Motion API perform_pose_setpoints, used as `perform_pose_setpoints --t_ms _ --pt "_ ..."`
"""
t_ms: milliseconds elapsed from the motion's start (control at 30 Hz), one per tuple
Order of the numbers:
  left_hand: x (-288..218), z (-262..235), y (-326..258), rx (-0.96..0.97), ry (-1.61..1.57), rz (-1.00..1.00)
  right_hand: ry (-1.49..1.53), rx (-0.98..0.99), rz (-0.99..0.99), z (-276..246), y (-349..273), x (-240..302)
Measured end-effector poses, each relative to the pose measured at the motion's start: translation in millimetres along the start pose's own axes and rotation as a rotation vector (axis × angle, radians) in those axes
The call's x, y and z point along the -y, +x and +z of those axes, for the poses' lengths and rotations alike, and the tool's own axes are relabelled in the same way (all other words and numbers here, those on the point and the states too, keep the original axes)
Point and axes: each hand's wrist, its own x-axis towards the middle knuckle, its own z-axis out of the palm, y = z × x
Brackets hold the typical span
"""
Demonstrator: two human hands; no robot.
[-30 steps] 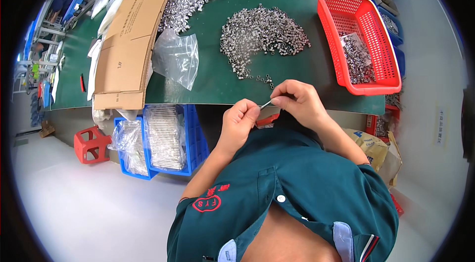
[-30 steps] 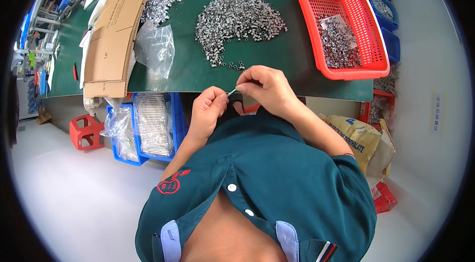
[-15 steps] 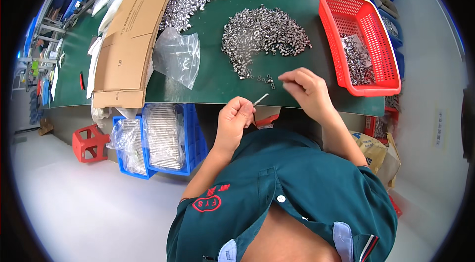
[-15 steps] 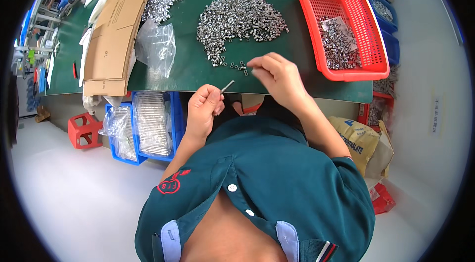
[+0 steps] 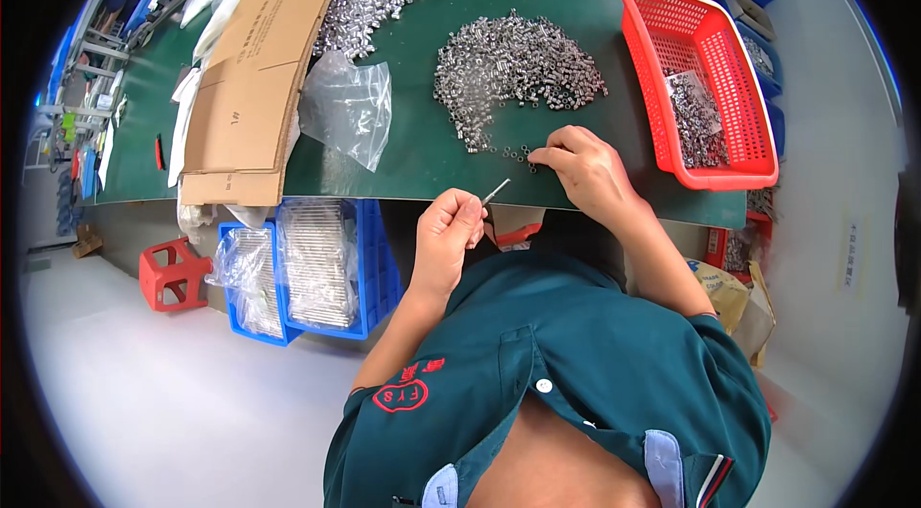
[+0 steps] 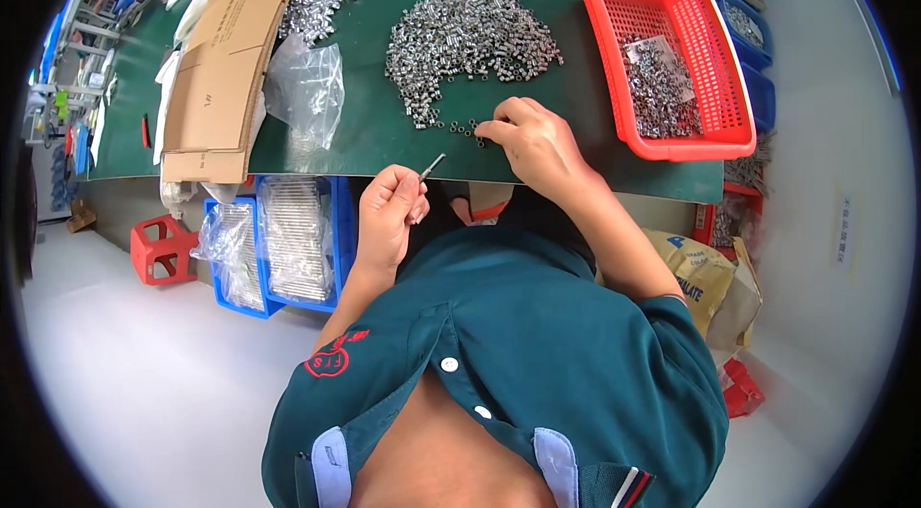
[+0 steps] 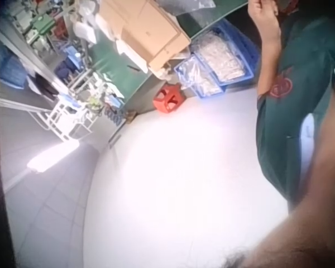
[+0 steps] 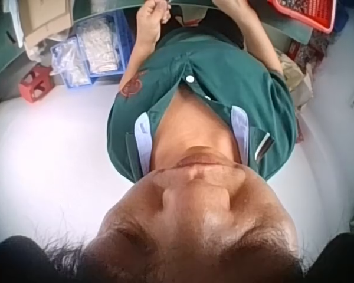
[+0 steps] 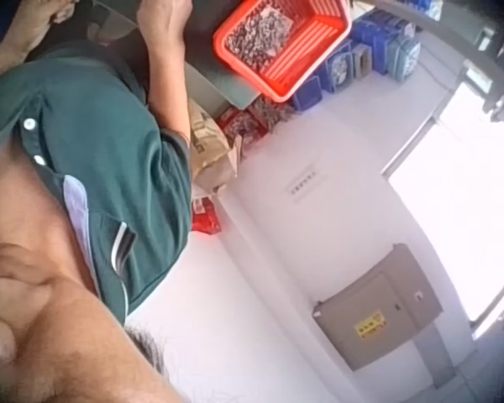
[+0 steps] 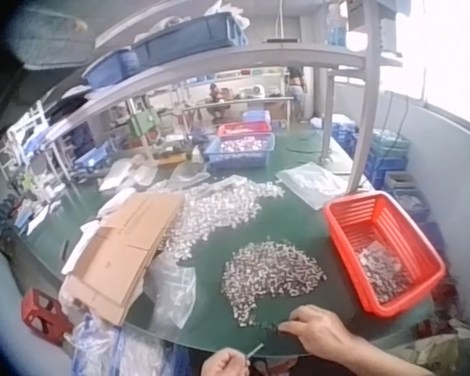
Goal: The person is sorting and inspecting small metal components using a thin probe at a workbench.
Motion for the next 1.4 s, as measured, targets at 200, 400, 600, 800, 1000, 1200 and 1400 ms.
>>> perform_pose_setpoints --t_ms 200,400,600,800,1000,1200,1400 --pt "1.4 0.9 1.9 0.013 -0.008 -0.002 0.022 -0.041 0.051 -4.4 -7.8 -9.1" --pt "1.0 1.0 1.8 0.003 -0.025 0.004 0.082 -0.028 0.091 -11.6 -7.1 -5.3" --pt "0.4 0.6 1.1 -0.009 -0.032 0.006 0.061 -0.036 0.11 -9.5 -5.1 -2.4" --pt "-0.3 -0.3 1.7 -0.013 -0.025 0.003 -0.011 -0.063 0.068 -6.1 -4.2 -8.1" --pt "-0.6 -0.4 1.3 -0.003 -0.032 -0.001 0.013 -0.064 0.085 -6.0 1.6 -8.0" --pt "0.0 -2.6 1.7 0.0 -0.02 0.001 0.013 -0.024 0.126 -7.3 3.6 -6.4" --pt "-1.0 -3.1 1.7 -0.012 -0.016 -0.002 0.129 -0.054 0.256 -10.4 -6.0 -5.3"
